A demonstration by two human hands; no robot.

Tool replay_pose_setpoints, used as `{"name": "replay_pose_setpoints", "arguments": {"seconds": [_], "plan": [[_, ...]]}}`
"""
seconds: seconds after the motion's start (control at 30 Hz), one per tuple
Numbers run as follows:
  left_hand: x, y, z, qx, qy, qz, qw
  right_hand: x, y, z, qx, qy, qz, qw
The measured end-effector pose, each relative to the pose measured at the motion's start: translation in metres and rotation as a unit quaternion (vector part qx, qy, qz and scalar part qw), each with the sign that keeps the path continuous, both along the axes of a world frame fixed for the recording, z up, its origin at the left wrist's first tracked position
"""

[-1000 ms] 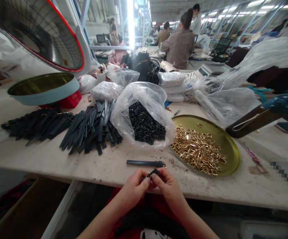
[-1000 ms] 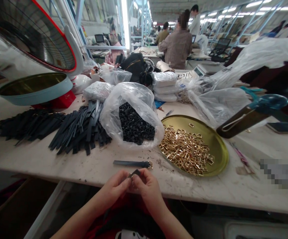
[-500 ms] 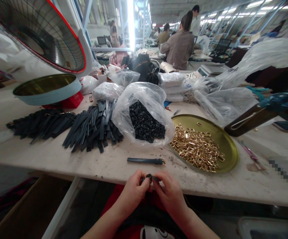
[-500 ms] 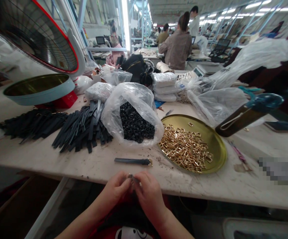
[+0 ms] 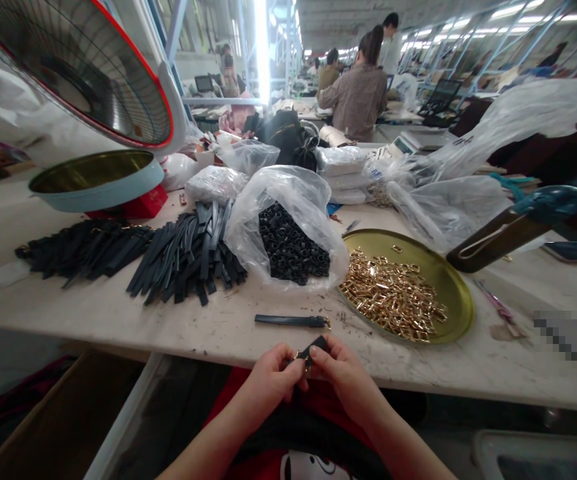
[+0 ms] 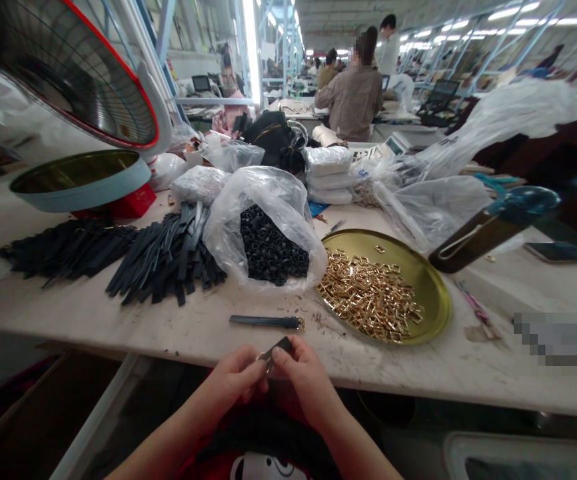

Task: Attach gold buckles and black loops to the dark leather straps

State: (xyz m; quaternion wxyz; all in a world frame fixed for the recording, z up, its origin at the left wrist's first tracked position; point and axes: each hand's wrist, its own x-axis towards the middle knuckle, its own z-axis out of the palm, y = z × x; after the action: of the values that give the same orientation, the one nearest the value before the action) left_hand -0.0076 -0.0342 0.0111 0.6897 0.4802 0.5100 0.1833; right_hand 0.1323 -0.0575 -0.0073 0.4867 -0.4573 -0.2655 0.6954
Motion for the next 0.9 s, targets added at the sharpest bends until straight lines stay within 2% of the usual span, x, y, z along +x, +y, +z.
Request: {"name": "replay_pose_setpoints", "arguments": {"seconds": [0.07, 0.1, 0.13, 0.2, 0.27, 0.33, 0.47, 0.53, 0.67, 0.73, 0.8, 0.83, 0.9], "plan": [[0.001, 0.001, 0.0, -0.009, 0.005, 0.005, 1.0, 0.0, 0.001, -0.001, -0.013, 0.038, 0.01, 0.999], [0.001, 0.001, 0.0, -0.011, 0.009, 0.007, 1.0, 0.0, 0.001, -0.002, -0.012, 0.026, 0.008, 1.0], [0.002, 0.002, 0.0, -0.013, 0.015, 0.01, 1.0, 0.0, 0.0, -0.003, -0.002, -0.014, 0.0, 1.0], [0.002, 0.002, 0.001, 0.0, 0.028, 0.013, 1.0, 0.0, -0.001, -0.004, 0.049, -0.159, -0.023, 0.986], [0.003, 0.001, 0.002, 0.032, 0.037, 0.015, 0.999, 0.001, -0.003, -0.005, 0.112, -0.309, -0.035, 0.944], [0.002, 0.0, 0.002, 0.055, 0.041, 0.009, 0.998, 0.003, -0.003, -0.005, 0.133, -0.366, -0.026, 0.921], [-0.002, 0.003, -0.007, 0.031, 0.03, -0.029, 0.999, 0.007, 0.003, -0.005, 0.054, -0.258, 0.033, 0.964], [-0.003, 0.009, -0.015, 0.036, 0.03, -0.036, 0.998, 0.008, 0.007, -0.004, 0.041, -0.207, 0.049, 0.976], [0.001, 0.025, -0.022, 0.101, 0.048, -0.018, 0.994, 0.017, 0.02, -0.005, 0.101, -0.195, 0.079, 0.972], [0.004, 0.031, -0.02, 0.141, 0.037, -0.046, 0.988, 0.033, 0.032, -0.006, 0.133, -0.208, 0.114, 0.962], [0.008, 0.036, -0.019, 0.161, 0.039, -0.083, 0.983, 0.056, 0.05, -0.005, 0.159, -0.292, 0.098, 0.938], [0.009, 0.039, -0.019, 0.158, 0.047, -0.09, 0.982, 0.069, 0.061, -0.004, 0.169, -0.367, 0.065, 0.913], [0.011, 0.043, -0.021, 0.137, 0.061, -0.073, 0.986, 0.092, 0.085, -0.001, 0.185, -0.55, -0.016, 0.814]]}}
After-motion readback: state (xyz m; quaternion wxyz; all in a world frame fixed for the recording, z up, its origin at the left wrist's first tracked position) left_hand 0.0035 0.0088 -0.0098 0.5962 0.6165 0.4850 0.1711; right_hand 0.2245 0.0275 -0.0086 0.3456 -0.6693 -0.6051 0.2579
